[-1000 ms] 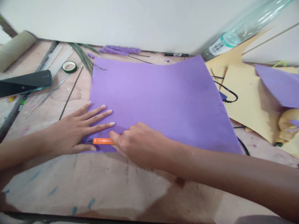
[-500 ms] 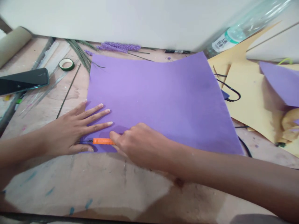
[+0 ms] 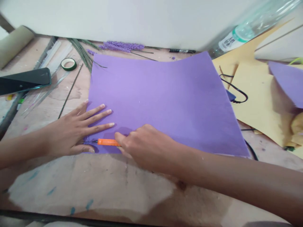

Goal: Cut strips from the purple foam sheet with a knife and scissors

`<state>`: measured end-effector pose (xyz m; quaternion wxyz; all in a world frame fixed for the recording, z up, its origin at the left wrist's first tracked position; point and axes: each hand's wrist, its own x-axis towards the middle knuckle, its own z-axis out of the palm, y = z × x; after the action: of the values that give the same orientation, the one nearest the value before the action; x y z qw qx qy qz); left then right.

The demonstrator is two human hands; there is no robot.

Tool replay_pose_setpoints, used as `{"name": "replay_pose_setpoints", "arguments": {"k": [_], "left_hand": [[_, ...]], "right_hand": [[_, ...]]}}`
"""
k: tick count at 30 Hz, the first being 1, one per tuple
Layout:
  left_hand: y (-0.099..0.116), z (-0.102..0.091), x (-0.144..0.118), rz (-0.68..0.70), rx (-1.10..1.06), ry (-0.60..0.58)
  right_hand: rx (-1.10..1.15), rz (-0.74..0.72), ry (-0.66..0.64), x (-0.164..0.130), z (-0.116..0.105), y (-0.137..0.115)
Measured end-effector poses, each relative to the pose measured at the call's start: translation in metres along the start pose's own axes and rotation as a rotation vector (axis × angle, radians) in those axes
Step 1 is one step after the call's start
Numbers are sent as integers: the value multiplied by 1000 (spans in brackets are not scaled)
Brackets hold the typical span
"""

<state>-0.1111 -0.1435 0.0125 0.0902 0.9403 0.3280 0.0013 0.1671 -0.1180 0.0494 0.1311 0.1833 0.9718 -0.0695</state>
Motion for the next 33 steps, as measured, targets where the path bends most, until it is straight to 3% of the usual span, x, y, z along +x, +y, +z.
{"name": "replay_pose_setpoints", "arguments": {"k": [22, 33], "left_hand": [[2, -1, 0, -27, 16, -36], [1, 3, -11, -2, -62, -17]], "right_hand": [[-102, 21, 135, -23, 13, 9], [329, 149, 43, -26, 2, 28]]}}
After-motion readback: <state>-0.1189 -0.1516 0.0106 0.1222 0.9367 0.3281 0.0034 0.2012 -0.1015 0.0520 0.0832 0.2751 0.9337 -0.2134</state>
